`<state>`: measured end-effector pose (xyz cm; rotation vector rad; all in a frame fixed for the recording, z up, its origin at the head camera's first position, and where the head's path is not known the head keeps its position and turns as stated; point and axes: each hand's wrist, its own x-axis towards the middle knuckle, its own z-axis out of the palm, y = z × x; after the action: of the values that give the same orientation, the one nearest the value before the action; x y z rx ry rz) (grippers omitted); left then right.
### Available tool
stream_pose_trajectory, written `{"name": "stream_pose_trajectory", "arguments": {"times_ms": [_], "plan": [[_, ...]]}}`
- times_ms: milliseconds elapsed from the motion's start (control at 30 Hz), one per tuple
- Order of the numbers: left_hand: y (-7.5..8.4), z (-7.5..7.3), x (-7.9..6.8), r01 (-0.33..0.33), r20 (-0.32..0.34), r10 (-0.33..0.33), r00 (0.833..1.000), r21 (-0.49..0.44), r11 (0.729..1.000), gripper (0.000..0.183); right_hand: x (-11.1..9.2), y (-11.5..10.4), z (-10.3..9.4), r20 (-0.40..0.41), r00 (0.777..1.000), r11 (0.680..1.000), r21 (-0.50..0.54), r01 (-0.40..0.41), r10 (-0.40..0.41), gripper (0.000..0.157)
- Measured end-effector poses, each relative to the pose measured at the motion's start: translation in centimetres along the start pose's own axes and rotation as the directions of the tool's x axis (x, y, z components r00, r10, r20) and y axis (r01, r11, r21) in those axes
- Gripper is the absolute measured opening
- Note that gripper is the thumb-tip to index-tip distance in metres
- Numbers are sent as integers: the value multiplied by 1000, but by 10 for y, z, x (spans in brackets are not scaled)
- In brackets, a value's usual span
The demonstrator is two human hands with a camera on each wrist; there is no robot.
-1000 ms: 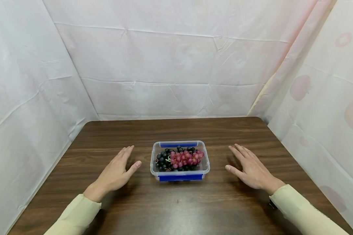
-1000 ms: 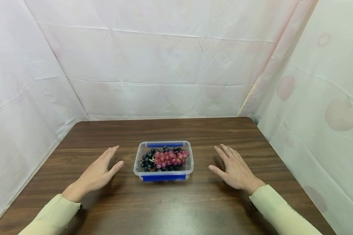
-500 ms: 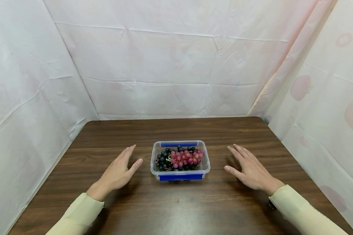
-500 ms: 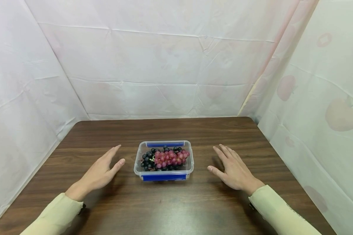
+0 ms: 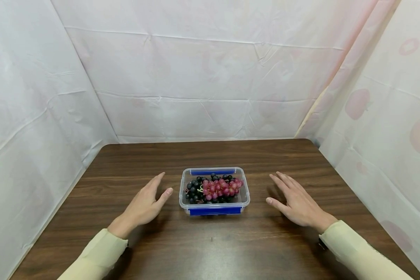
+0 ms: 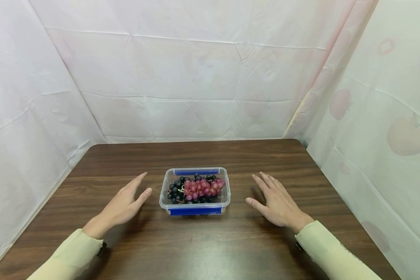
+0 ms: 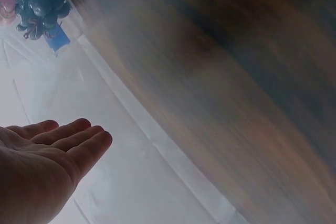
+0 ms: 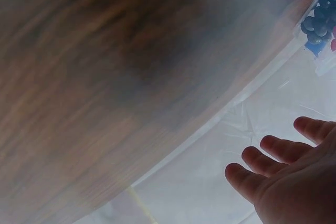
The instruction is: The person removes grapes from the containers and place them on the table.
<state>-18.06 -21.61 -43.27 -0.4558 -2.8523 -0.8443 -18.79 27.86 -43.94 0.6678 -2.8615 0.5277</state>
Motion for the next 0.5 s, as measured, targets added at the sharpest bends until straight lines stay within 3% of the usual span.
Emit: {"name": "stream_pose_trajectory", "arguments": {"times_ms": [500], "plan": [[8,5,6,8,1,-8,1000,-73,997,76,-1,-5,-1,0,1000,1000,18,-2,2,81]]}}
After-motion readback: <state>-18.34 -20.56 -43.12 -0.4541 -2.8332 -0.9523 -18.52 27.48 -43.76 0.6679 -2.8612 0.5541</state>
